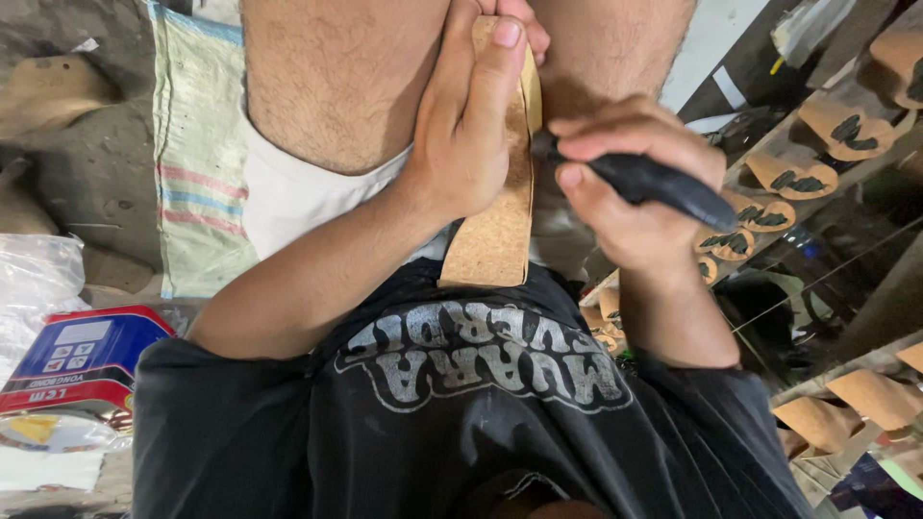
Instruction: The person assembles sandals by attaching a rubber sole to a cork base using a knife to press the edges. They repeatedly pick up a sole, align it with a cork base, and use the knife to secure the bond, then place the finished unit aside.
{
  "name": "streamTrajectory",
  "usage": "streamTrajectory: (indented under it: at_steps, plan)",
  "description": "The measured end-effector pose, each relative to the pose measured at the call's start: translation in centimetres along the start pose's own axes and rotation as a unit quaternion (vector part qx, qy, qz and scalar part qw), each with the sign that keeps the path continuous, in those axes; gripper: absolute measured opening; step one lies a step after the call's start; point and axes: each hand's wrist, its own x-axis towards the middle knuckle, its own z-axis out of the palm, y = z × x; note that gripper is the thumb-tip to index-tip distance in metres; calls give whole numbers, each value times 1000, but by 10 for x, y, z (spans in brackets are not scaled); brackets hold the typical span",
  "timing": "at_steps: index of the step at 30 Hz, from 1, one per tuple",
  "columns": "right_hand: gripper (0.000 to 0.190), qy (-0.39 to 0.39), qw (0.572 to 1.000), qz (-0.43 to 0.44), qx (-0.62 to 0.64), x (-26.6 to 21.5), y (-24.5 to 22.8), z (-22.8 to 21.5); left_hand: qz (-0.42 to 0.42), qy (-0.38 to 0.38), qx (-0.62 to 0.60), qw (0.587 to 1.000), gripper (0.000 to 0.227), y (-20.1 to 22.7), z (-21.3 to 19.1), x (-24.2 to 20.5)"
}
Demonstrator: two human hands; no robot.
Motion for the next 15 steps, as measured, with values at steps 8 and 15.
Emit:
streamTrajectory:
  at_steps: [8, 15]
  plan:
    - [14, -56, 974, 213, 46, 64, -21, -7, -23, 10, 46, 999, 44, -1, -3, 2]
    - [18, -80, 972, 187, 122, 70, -21, -21, 37, -92, 19, 995, 48, 30, -8, 1]
